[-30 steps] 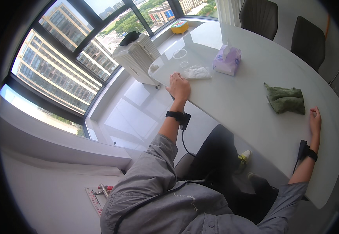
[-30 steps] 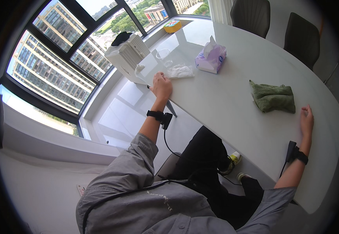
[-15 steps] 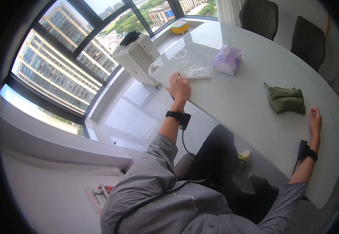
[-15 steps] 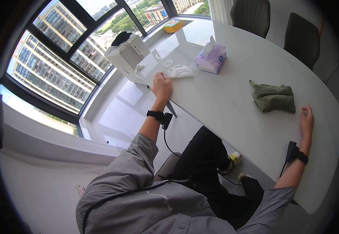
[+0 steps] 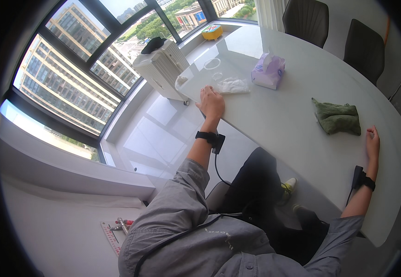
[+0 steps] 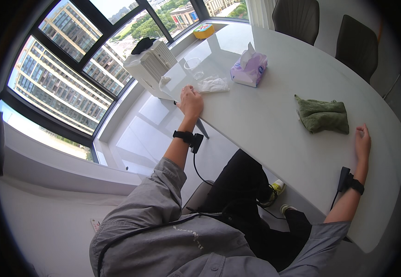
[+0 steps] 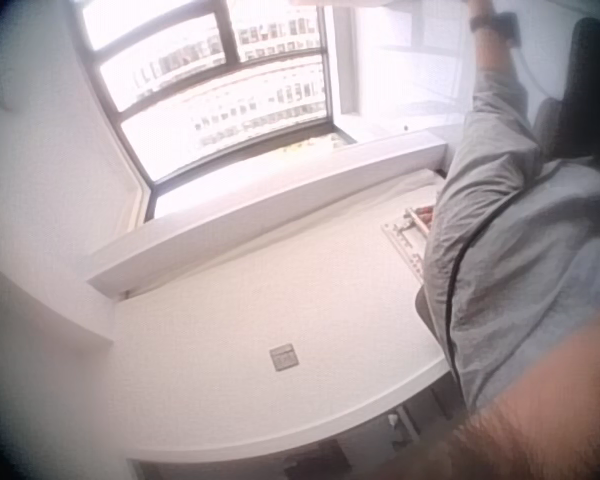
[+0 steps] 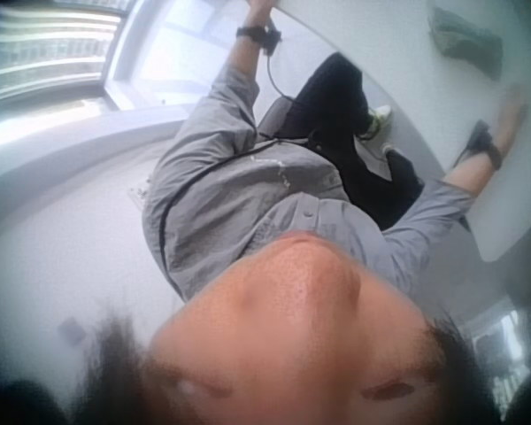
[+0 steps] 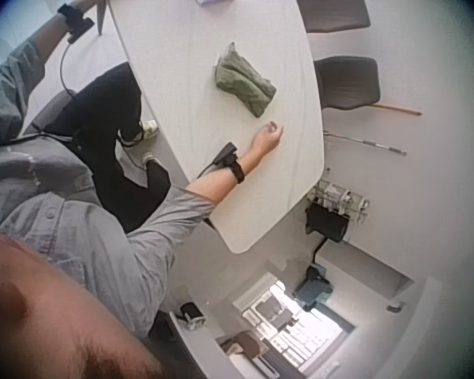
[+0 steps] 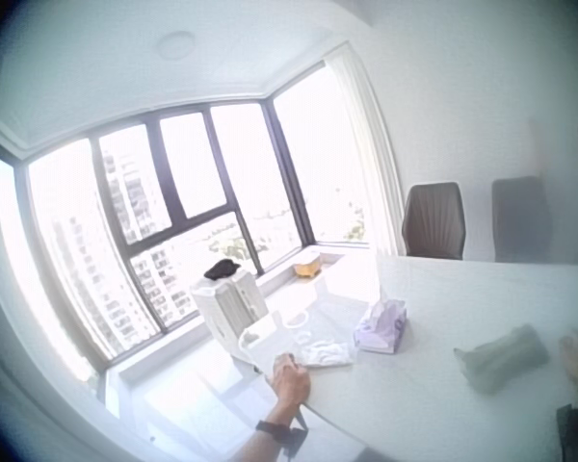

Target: The person cleans a table surface by hand and with a cloth. First, the person wipes a green cloth over the table, then uses a white paper towel to wipe the surface and the cloth, and finally uses the green cloth again to wipe the table surface.

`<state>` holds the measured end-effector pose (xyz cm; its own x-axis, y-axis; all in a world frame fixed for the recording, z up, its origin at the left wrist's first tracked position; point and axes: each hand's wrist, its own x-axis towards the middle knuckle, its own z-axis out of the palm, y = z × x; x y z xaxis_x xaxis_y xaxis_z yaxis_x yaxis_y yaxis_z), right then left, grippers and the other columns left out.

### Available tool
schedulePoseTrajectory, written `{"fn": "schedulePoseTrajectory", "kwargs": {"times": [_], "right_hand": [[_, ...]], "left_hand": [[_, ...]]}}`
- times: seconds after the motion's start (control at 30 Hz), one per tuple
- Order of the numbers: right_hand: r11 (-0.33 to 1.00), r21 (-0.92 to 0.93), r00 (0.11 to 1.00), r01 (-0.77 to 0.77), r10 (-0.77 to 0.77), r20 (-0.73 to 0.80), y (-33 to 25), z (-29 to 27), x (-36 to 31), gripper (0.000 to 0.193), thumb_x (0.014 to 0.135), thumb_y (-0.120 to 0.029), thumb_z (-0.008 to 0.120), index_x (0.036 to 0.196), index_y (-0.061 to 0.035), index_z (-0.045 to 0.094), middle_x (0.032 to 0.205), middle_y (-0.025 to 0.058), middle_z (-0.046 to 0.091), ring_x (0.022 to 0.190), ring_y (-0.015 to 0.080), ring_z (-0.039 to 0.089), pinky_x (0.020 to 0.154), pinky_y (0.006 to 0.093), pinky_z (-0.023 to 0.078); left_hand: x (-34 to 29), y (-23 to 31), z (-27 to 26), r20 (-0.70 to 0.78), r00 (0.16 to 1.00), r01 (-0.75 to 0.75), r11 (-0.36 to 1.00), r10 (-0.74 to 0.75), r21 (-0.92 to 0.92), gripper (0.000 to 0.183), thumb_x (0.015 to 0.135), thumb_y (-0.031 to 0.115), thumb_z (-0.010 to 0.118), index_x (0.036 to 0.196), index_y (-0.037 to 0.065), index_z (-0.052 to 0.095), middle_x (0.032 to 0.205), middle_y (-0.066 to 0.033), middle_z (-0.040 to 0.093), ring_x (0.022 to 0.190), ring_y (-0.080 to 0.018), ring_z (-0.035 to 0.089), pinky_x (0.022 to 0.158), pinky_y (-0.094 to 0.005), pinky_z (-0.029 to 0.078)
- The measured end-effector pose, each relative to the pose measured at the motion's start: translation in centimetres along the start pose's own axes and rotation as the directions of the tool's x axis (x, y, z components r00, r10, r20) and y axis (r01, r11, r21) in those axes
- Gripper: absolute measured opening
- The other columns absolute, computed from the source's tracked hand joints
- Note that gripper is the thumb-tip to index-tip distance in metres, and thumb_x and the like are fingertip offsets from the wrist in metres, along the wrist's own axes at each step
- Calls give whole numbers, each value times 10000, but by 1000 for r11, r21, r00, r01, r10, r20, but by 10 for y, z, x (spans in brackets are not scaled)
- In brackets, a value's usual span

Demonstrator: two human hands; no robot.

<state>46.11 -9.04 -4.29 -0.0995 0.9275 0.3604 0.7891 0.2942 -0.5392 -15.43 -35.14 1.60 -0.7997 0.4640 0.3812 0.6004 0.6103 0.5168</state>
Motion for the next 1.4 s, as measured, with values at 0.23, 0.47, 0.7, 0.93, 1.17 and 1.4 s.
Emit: {"fn": "schedulePoseTrajectory", "kwargs": {"times": [0.23,0.47,0.7,0.93,1.17,1.4], "right_hand": [[1000,-3,1000,-7,7,-1,-6,-1,-2,369,963,-199,541,1279,-9,550,1095,84,670,1062,260,620,977,344,430],[998,21,998,-61,60,32,-11,-6,-3,369,967,-205,535,1283,-17,549,1121,80,658,1089,264,605,986,354,425],[994,60,995,-90,87,52,-20,-7,-5,352,966,-210,536,1263,-24,563,1124,97,665,1124,278,601,1002,359,418],[997,43,998,-57,56,26,-7,-3,-1,353,959,-208,540,1260,-25,565,1114,102,670,1118,287,606,1002,363,419],[994,73,996,-82,79,39,-15,-4,-4,387,954,-201,540,1298,-24,543,1105,94,672,1094,279,613,993,363,424],[995,76,997,-59,55,45,-10,-3,-3,377,963,-202,533,1293,-18,542,1089,88,667,1063,270,617,967,353,436]], "left_hand": [[0,-1,0,0,1000,1,1000,-1,-5,274,942,206,455,1170,86,551,1291,-110,586,1338,-254,451,1011,-603,294],[-1,2,-2,14,1000,-1,1000,2,-6,279,951,213,446,1184,91,542,1291,-122,583,1340,-256,449,1012,-605,293],[1,-1,-1,23,1000,11,1000,-11,-3,285,956,215,436,1193,91,536,1304,-128,579,1351,-257,440,1018,-610,288],[1,-1,1,20,1000,4,1000,-4,-19,288,955,211,434,1194,89,539,1304,-127,580,1352,-256,439,1024,-606,284],[2,-3,1,16,1000,13,1000,-13,-14,288,957,211,431,1193,89,541,1305,-127,579,1353,-257,437,1026,-609,283],[0,0,-1,22,1000,10,1000,-10,-14,294,954,213,433,1197,85,539,1309,-120,578,1355,-257,434,1030,-614,280]]}}
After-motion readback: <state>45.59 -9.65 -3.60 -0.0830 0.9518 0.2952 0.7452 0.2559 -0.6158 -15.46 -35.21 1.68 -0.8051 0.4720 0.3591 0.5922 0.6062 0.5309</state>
